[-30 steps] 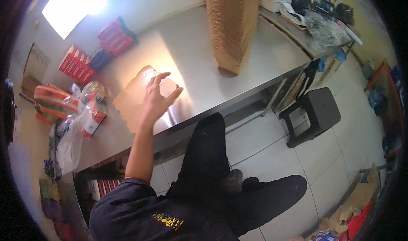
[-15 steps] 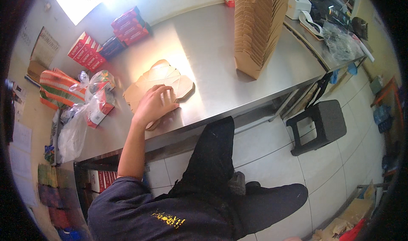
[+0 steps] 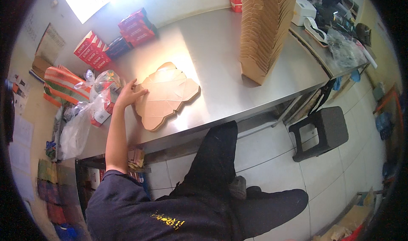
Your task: The person sits and repeatedly folds flat, leaf-shaped cardboard pieces into shallow trays by hand, then stacks them on the metal table. The person handles the cardboard pieces one at a time, folding along pre-scored lines and placing the finished trays in a growing stack.
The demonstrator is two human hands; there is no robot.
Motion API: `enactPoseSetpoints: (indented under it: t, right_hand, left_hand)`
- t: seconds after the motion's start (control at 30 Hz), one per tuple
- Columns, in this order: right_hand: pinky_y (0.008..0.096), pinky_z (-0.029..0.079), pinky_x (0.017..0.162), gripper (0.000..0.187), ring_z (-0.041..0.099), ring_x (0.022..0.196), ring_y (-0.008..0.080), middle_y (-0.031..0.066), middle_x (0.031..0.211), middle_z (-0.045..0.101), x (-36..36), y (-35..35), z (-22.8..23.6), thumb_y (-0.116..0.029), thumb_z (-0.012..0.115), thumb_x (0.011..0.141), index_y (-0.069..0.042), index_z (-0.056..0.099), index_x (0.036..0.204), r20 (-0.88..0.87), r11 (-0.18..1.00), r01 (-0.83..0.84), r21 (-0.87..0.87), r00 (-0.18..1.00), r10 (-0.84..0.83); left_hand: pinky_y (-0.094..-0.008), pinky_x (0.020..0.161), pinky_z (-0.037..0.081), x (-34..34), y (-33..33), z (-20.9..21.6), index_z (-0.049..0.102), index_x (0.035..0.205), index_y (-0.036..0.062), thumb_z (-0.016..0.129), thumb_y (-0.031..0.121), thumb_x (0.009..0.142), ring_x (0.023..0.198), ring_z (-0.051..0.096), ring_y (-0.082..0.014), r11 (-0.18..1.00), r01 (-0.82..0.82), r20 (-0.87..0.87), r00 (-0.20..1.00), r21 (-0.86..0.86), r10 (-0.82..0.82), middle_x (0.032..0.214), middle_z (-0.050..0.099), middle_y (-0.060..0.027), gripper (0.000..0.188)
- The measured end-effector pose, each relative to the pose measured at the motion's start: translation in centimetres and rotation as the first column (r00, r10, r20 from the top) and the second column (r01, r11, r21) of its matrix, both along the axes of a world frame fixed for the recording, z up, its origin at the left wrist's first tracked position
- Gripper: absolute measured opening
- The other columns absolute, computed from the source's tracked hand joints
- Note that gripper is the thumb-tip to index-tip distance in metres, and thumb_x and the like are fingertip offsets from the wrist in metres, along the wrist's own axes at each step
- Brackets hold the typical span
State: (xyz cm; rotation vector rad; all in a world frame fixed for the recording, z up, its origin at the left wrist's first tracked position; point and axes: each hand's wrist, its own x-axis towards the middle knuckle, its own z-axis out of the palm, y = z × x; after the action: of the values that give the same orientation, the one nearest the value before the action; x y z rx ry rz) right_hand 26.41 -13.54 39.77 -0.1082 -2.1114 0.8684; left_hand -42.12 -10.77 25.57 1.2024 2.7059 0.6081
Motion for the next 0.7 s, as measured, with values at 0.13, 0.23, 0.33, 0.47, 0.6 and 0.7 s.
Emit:
enactPoseSetpoints:
  t: [0.13,0.23,0.33,0.47,0.6,0.7]
  right_hand:
    - [0.04,0.054,0.065,0.024,0.068,0.083,0.0285,0.0129,0.096,0.07,0.2,0.2,1.4,-0.008,0.075,0.077,-0.004,0.069,0.099,0.178,0.995,-0.001,-0.103,0.984,0.019]
    - [0.041,0.056,0.067,0.025,0.069,0.084,0.0299,0.0147,0.098,0.07,-0.7,0.3,2.2,-0.007,0.076,0.075,0.0,0.069,0.098,0.18,0.995,0.022,-0.097,0.984,-0.004]
    - [0.043,0.058,0.07,0.025,0.07,0.088,0.0325,0.0163,0.101,0.07,-0.9,1.1,2.4,-0.007,0.076,0.075,0.003,0.068,0.097,0.193,0.998,-0.06,0.008,0.979,0.057]
    - [0.0452,0.059,0.074,0.028,0.069,0.094,0.0389,0.0196,0.107,0.069,-1.2,2.7,4.2,-0.005,0.074,0.077,0.007,0.066,0.1,0.346,0.973,-0.211,-0.088,0.91,0.229]
    - [0.0471,0.059,0.079,0.028,0.069,0.098,0.0419,0.021,0.111,0.069,-0.8,2.9,3.7,-0.004,0.07,0.08,0.011,0.065,0.103,0.263,0.962,-0.228,-0.152,0.929,0.262]
    - [0.0468,0.059,0.082,0.029,0.068,0.101,0.0419,0.0209,0.113,0.069,-0.4,3.1,3.7,-0.004,0.069,0.08,0.012,0.065,0.104,0.275,0.955,-0.258,-0.143,0.917,0.289]
  left_hand:
    - [-0.042,0.107,0.047,-0.8,-1.2,0.0,0.05,0.142,-0.0094,0.088,0.056,0.067,0.128,0.058,-0.0377,0.999,-0.009,-0.025,1.0,-0.052,0.008,0.139,0.055,-0.0296,0.106]
    - [-0.0425,0.106,0.048,0.4,-1.0,1.0,0.055,0.138,-0.0071,0.091,0.052,0.064,0.125,0.059,-0.0364,0.996,-0.035,0.006,0.999,-0.086,0.036,0.136,0.057,-0.027,0.101]
    - [-0.0428,0.105,0.048,0.6,-0.3,0.7,0.06,0.132,-0.0047,0.092,0.05,0.063,0.124,0.059,-0.0352,1.0,-0.013,-0.084,0.996,-0.015,0.012,0.133,0.058,-0.024,0.093]
    - [-0.0423,0.105,0.048,1.2,-0.6,1.0,0.063,0.129,-0.0007,0.092,0.048,0.064,0.124,0.058,-0.0349,0.999,-0.031,-0.16,0.987,-0.026,0.026,0.133,0.058,-0.022,0.087]
    - [-0.0423,0.105,0.048,1.2,-0.6,0.8,0.064,0.13,0.0021,0.092,0.049,0.064,0.123,0.058,-0.035,0.999,-0.031,-0.133,0.991,-0.037,0.026,0.132,0.059,-0.0216,0.085]
    - [-0.0425,0.105,0.048,1.2,-0.4,1.0,0.064,0.129,0.0025,0.092,0.049,0.064,0.124,0.058,-0.0345,0.997,-0.05,-0.113,0.993,-0.054,0.044,0.132,0.059,-0.0217,0.084]
